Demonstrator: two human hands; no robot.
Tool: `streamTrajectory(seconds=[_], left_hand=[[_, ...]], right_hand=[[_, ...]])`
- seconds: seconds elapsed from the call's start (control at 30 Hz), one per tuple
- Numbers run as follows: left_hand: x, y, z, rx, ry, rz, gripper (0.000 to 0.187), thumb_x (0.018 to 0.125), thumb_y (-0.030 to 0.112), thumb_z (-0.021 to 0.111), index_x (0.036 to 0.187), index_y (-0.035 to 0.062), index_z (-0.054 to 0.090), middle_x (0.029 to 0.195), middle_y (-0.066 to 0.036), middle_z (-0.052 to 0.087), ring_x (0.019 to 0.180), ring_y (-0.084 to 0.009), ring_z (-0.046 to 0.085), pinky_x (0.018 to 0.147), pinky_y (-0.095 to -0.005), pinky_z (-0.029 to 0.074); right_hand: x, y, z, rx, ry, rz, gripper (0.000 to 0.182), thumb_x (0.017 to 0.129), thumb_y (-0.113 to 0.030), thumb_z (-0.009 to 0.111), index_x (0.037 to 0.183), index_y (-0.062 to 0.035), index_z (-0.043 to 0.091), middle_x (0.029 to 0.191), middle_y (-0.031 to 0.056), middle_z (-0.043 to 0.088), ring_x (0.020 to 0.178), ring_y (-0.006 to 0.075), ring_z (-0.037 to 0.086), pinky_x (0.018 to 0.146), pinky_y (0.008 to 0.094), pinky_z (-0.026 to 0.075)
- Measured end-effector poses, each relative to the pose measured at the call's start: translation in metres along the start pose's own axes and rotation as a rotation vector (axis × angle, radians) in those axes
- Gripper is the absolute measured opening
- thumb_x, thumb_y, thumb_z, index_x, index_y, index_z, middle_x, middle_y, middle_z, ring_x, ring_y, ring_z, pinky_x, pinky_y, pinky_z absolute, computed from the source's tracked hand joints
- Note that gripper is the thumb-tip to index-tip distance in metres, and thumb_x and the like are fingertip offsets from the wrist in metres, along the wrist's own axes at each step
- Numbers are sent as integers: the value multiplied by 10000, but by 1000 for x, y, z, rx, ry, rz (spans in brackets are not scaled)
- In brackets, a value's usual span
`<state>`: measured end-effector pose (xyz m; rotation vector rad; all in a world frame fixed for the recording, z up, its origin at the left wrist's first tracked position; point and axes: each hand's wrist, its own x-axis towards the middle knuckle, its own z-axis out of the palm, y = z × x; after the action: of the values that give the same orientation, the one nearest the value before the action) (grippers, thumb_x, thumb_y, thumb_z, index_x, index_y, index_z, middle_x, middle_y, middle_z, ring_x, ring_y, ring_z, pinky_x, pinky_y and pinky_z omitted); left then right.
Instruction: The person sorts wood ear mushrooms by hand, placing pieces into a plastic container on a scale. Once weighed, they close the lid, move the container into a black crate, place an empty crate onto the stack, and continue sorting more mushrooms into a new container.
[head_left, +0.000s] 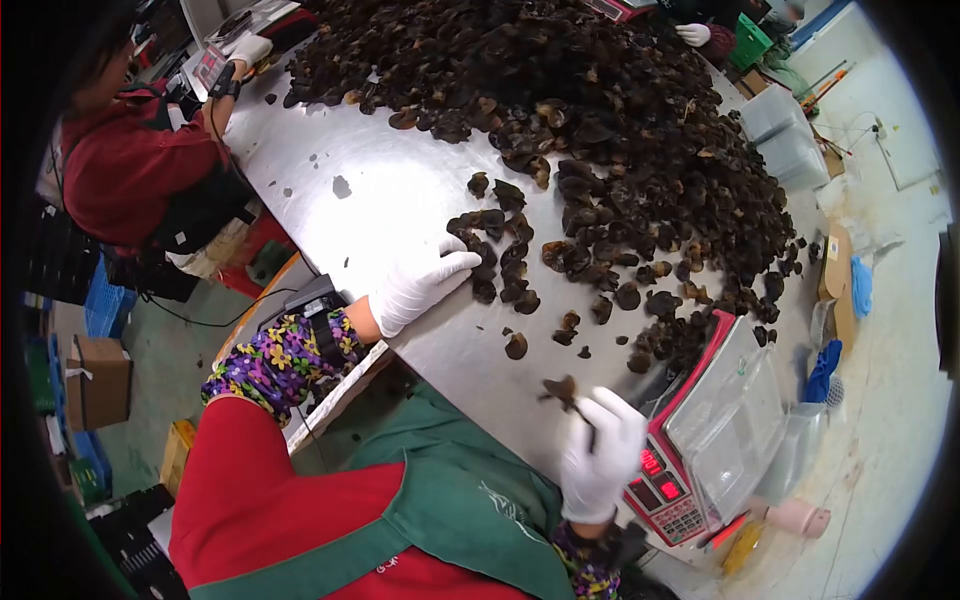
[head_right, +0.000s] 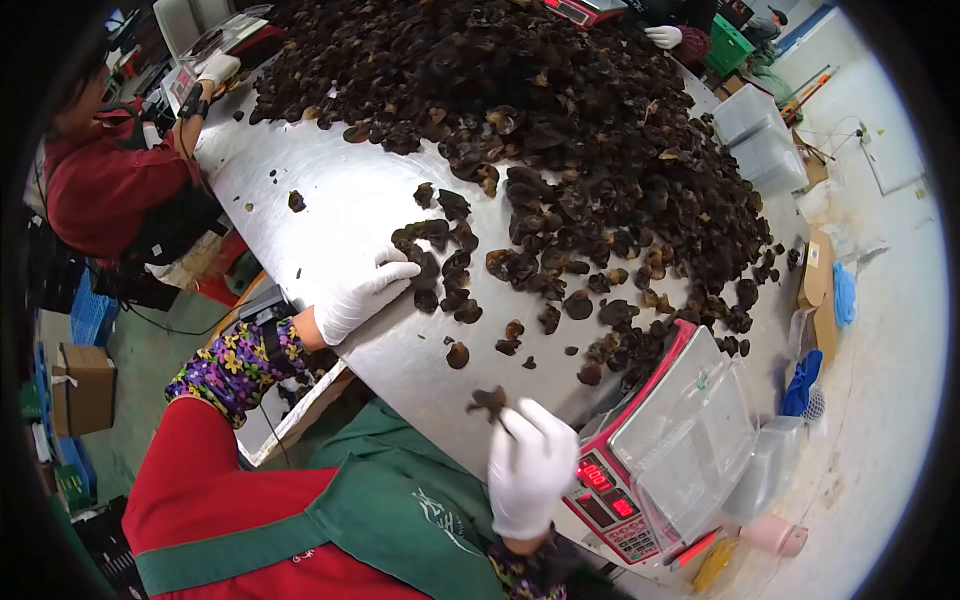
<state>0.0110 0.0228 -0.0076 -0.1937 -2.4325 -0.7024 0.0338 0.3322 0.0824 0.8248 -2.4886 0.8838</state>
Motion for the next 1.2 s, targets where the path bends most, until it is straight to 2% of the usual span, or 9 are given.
streamTrajectory(seconds=[0.23, 0.37, 0.43, 0.77, 0.83, 0.93, 1.03, 1.13, 1.2], left_hand=[[22, 60, -13, -249, 97, 41, 300, 775, -35, 750, 1043, 99, 737, 928, -53, 681, 806, -224, 674, 709, -323, 543], [66, 143, 6, -341, 204, 150, 217, 778, 112, 737, 986, 156, 695, 930, -54, 626, 874, -263, 634, 700, -370, 544], [85, 193, 24, -425, 89, 212, 184, 787, 160, 726, 965, 137, 687, 952, -40, 605, 903, -253, 622, 730, -348, 556], [106, 360, 147, -623, -347, 354, 159, 739, 194, 701, 799, 50, 731, 948, -137, 661, 907, -312, 651, 724, -423, 557], [106, 356, 147, -440, -511, 403, 187, 773, 255, 687, 885, 107, 706, 991, -85, 637, 1000, -290, 607, 881, -445, 501], [99, 326, 128, -636, -217, 559, 373, 720, 355, 767, 999, 120, 685, 1077, -104, 616, 1276, -354, 478, 1104, -553, 338], [111, 258, 85, -681, -171, 455, 269, 768, 257, 725, 970, 85, 681, 1024, -109, 639, 1087, -308, 605, 934, -434, 504], [119, 145, 61, -311, -21, 292, 216, 799, 156, 682, 1008, 109, 714, 1057, -88, 681, 1014, -323, 641, 873, -440, 523], [127, 66, 61, 10, 40, 9, 287, 809, 194, 714, 1089, 132, 710, 1078, -108, 661, 1110, -330, 606, 884, -457, 522]], right_hand=[[-9, 39, -125, -129, 376, 312, 184, 953, 90, 547, 1107, 37, 633, 1146, 130, 631, 1089, 244, 601, 975, 353, 472], [-31, 84, -136, -182, 184, 430, 173, 967, 54, 558, 1124, 51, 630, 1135, 131, 636, 1079, 233, 604, 980, 338, 467], [-42, 97, -133, -347, 1, 402, 185, 985, -3, 567, 1146, 60, 630, 1149, 145, 652, 1081, 238, 614, 993, 336, 465], [-62, 103, -133, -111, 549, 565, 500, 941, 9, 412, 1436, 20, 488, 1410, 180, 538, 1289, 301, 537, 1108, 383, 408], [-74, 114, -137, -8, 475, 648, 505, 938, 20, 403, 1435, 24, 488, 1416, 178, 535, 1303, 290, 530, 1104, 377, 419], [-76, 113, -141, -50, 480, 603, 463, 960, 35, 410, 1416, 52, 489, 1418, 190, 531, 1318, 295, 520, 1105, 384, 425], [-55, 74, -140, -207, 504, 564, 370, 985, 48, 430, 1339, 74, 537, 1369, 189, 566, 1277, 308, 545, 1107, 401, 419], [-33, 32, -129, -309, 572, 365, 238, 971, 0, 510, 1141, 101, 642, 1089, 222, 679, 982, 331, 645, 936, 398, 507], [-37, 18, -112, -218, 448, 292, 272, 961, 37, 485, 1190, 83, 624, 1186, 198, 647, 1090, 314, 614, 1006, 396, 470]])
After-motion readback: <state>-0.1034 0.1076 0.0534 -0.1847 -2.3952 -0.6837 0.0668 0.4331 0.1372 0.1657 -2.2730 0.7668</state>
